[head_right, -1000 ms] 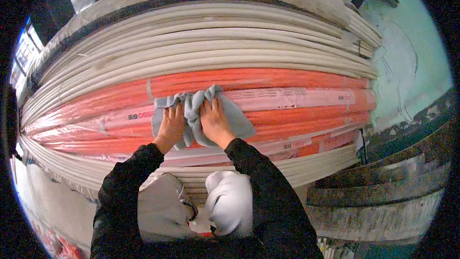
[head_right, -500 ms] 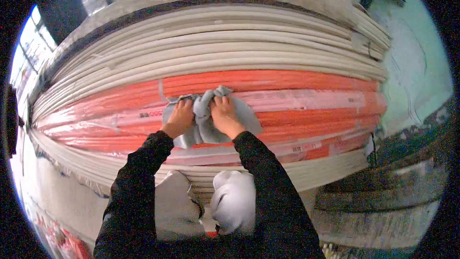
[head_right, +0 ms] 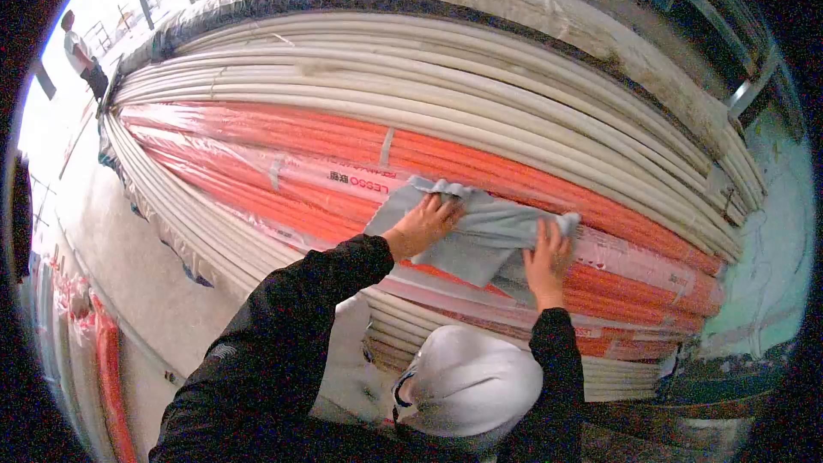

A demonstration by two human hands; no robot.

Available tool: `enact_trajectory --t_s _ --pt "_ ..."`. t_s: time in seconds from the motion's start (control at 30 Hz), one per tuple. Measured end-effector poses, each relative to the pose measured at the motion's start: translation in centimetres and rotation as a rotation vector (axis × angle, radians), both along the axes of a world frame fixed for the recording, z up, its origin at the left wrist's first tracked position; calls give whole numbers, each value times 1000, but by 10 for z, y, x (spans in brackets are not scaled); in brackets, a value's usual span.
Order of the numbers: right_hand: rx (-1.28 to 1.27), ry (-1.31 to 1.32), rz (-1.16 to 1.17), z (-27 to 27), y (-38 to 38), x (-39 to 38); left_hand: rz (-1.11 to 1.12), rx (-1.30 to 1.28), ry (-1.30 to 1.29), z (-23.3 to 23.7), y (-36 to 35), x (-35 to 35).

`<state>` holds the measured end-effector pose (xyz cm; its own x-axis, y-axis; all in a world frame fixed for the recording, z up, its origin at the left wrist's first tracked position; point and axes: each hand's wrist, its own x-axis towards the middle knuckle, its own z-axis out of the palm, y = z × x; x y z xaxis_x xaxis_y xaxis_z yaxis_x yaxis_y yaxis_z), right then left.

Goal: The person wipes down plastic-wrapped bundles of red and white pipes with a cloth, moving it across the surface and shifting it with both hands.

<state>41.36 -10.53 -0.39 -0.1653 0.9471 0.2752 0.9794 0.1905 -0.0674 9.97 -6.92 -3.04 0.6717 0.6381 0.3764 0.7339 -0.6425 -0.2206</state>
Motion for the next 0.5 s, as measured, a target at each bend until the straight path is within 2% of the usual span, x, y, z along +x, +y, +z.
enact_trajectory --t_s 0.03,0.07,0.13,0.23,0.37,0.5 --pt "12 17 -37 2 -2 13 -71 60 -19 7 -5 2" --pt "-24 -10 -79 3 1 23 -73 -51 58 15 -10 6" --pt "-98 -64 -164 5 4 31 -70 -33 48 14 -10 7" --pt "-248 -112 -278 19 4 12 -45 -52 58 14 -12 2" --pt "-214 -121 -106 7 5 -23 25 -102 121 14 -10 -18" --pt "-214 -158 113 9 10 -91 75 -41 137 9 -12 -50"
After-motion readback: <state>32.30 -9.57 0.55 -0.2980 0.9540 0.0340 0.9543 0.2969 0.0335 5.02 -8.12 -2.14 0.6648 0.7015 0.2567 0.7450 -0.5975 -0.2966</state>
